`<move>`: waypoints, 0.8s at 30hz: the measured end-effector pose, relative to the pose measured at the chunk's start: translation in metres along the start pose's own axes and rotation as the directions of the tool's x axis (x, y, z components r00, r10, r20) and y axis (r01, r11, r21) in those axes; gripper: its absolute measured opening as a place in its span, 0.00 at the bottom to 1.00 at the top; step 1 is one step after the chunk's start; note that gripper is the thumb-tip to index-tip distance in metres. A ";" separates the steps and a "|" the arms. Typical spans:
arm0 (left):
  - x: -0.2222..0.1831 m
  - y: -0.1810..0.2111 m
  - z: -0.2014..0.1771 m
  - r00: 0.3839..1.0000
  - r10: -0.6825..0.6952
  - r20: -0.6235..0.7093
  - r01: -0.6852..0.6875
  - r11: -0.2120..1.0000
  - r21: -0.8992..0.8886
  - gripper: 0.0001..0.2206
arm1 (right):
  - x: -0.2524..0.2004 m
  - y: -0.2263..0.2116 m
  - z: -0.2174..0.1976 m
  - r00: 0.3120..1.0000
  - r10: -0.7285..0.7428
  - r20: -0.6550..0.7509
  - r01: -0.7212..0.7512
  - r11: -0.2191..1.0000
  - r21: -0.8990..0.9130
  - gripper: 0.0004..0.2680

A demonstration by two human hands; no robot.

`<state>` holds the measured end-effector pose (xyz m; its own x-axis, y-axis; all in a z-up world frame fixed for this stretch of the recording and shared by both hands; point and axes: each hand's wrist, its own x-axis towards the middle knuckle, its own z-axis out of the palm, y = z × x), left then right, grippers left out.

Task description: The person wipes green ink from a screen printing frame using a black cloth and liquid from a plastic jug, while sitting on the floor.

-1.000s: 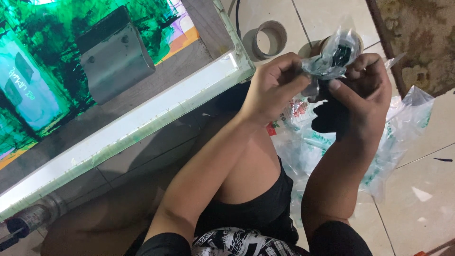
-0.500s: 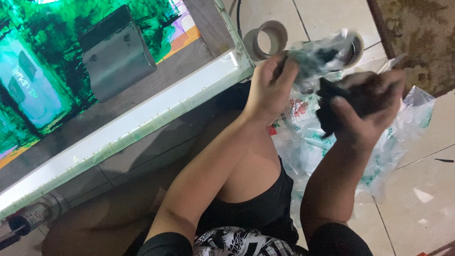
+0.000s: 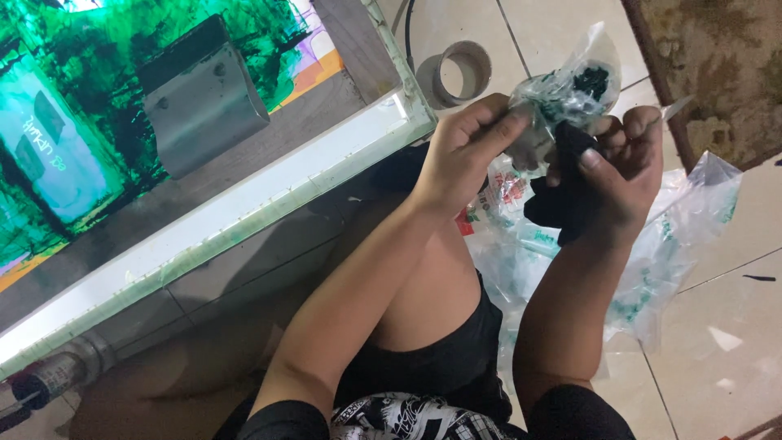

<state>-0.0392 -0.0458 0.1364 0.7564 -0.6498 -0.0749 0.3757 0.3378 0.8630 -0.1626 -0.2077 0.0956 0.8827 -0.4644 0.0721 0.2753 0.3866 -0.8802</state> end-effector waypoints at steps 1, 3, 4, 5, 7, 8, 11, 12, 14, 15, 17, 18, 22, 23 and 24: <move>0.000 0.006 0.001 1.000 0.003 0.020 -0.003 1.000 0.027 0.08 | 0.001 -0.001 0.008 0.999 0.014 -0.036 -0.013 1.000 0.029 0.16; -0.001 0.011 0.002 0.999 0.003 0.040 -0.005 0.999 0.053 0.10 | 0.002 -0.001 0.013 0.997 0.030 -0.074 -0.026 0.998 0.057 0.15; -0.001 0.009 0.000 0.996 0.028 0.090 -0.035 0.997 0.071 0.09 | 0.003 0.001 0.011 0.997 0.037 -0.072 -0.038 0.999 -0.008 0.15; -0.001 0.008 -0.001 0.989 0.054 0.139 -0.067 0.994 0.088 0.10 | 0.005 0.003 0.009 0.997 0.045 -0.067 -0.050 0.996 -0.073 0.15; 0.000 0.007 -0.001 0.993 0.050 0.107 -0.069 0.980 0.186 0.09 | 0.004 -0.001 0.016 0.993 0.072 -0.090 -0.078 0.995 -0.062 0.16; 0.000 0.006 -0.002 0.996 0.048 0.077 -0.068 0.957 0.282 0.08 | 0.004 -0.002 0.020 0.989 0.098 -0.113 -0.104 0.993 -0.050 0.16; -0.001 0.002 0.004 0.996 0.087 0.014 -0.085 0.921 0.381 0.07 | 0.000 -0.001 0.028 0.992 0.067 -0.111 -0.063 0.997 0.043 0.14; 0.001 -0.001 0.005 0.996 0.087 0.014 -0.086 0.920 0.382 0.07 | -0.003 0.002 0.016 0.992 0.067 -0.111 -0.062 0.997 0.044 0.14; 0.005 -0.007 0.006 0.990 0.122 -0.078 -0.064 0.853 0.517 0.15 | -0.010 0.009 -0.009 0.999 -0.006 0.036 -0.001 0.981 0.192 0.11; 0.007 -0.009 0.006 0.989 0.125 -0.082 -0.065 0.852 0.519 0.15 | -0.013 0.011 -0.016 0.999 -0.004 0.041 -0.004 0.981 0.194 0.11; 0.011 -0.012 0.007 0.997 0.049 -0.053 -0.005 0.786 0.618 0.16 | -0.023 0.014 -0.030 0.991 0.083 -0.108 -0.058 0.975 0.214 0.10; 0.012 -0.019 0.009 0.997 0.048 -0.053 -0.005 0.786 0.618 0.16 | -0.022 0.015 -0.024 0.991 0.083 -0.109 -0.058 0.975 0.213 0.10; 0.006 -0.044 0.007 0.948 -0.305 -0.093 0.264 0.588 0.765 0.22 | -0.019 0.011 0.005 0.946 0.116 -0.304 -0.104 0.993 0.056 0.11; 0.002 -0.050 0.005 0.945 -0.325 -0.035 0.225 0.568 0.792 0.28 | -0.018 0.008 0.014 0.925 0.082 -0.371 -0.115 0.991 -0.069 0.12; 0.000 -0.037 0.005 0.946 -0.322 -0.038 0.224 0.566 0.793 0.28 | -0.018 0.004 0.027 0.927 0.082 -0.367 -0.114 0.991 -0.067 0.12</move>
<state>-0.0553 -0.0618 0.1072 0.6144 -0.6980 -0.3678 -0.0422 -0.4946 0.8681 -0.1668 -0.1765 0.1036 0.7005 -0.6912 -0.1776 0.1469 0.3832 -0.9119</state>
